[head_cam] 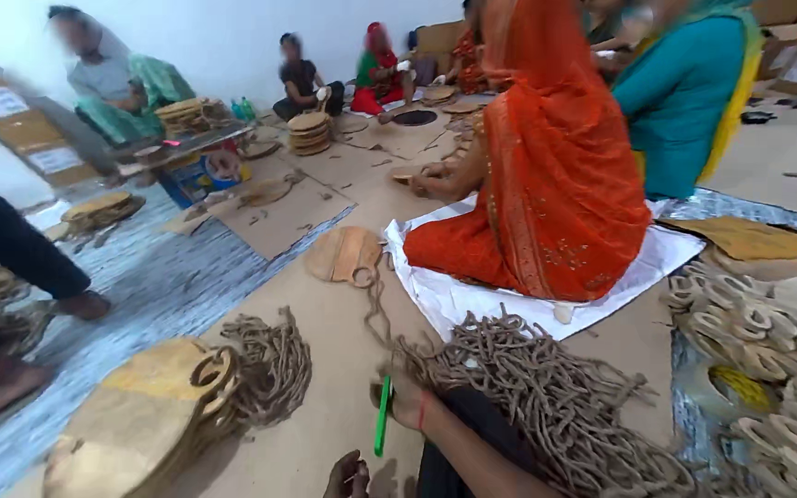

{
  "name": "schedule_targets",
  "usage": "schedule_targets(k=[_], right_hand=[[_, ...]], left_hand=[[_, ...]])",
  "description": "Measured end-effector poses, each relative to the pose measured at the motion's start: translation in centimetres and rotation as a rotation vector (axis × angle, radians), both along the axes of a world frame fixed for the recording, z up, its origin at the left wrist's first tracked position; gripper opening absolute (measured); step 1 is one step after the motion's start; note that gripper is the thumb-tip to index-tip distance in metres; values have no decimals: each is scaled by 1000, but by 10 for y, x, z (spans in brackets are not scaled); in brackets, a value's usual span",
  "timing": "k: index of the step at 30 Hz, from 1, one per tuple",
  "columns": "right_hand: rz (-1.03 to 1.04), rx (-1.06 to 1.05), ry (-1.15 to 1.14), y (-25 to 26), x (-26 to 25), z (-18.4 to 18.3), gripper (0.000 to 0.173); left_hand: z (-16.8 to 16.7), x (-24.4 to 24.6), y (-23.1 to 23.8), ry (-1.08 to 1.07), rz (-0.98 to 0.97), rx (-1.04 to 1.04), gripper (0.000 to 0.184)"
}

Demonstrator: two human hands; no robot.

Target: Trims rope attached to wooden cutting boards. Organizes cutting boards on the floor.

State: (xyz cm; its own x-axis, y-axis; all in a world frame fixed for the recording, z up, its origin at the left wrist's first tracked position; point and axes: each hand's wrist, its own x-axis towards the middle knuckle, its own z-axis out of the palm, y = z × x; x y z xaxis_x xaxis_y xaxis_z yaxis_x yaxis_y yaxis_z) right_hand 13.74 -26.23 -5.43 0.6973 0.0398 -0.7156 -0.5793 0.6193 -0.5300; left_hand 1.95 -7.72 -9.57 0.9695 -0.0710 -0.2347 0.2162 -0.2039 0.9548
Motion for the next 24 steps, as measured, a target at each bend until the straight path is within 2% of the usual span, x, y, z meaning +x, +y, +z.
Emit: schedule_targets(k=[3,6,10,14,17,19,24], right_hand=[[128,36,8,19,-61,-16,14],[117,36,-177,22,-68,-18,26],[92,42,-90,23,-64,-19,38],[316,-46,-57,35,-86,-14,43],[447,-128,-68,39,-87,-26,44],[407,-145,-88,38,-81,-32,41],[308,-72,-138,38,-70,-39,34]], left_hand=[[0,2,8,82,150,-18,36],[2,3,20,112,267,-41,33],[13,7,33,69,372,-67,28],[29,11,50,48,453,-92,24],[41,24,78,25,519,-58,23],[46,39,106,-18,528,87,23],[83,95,154,-84,389,804,35]])
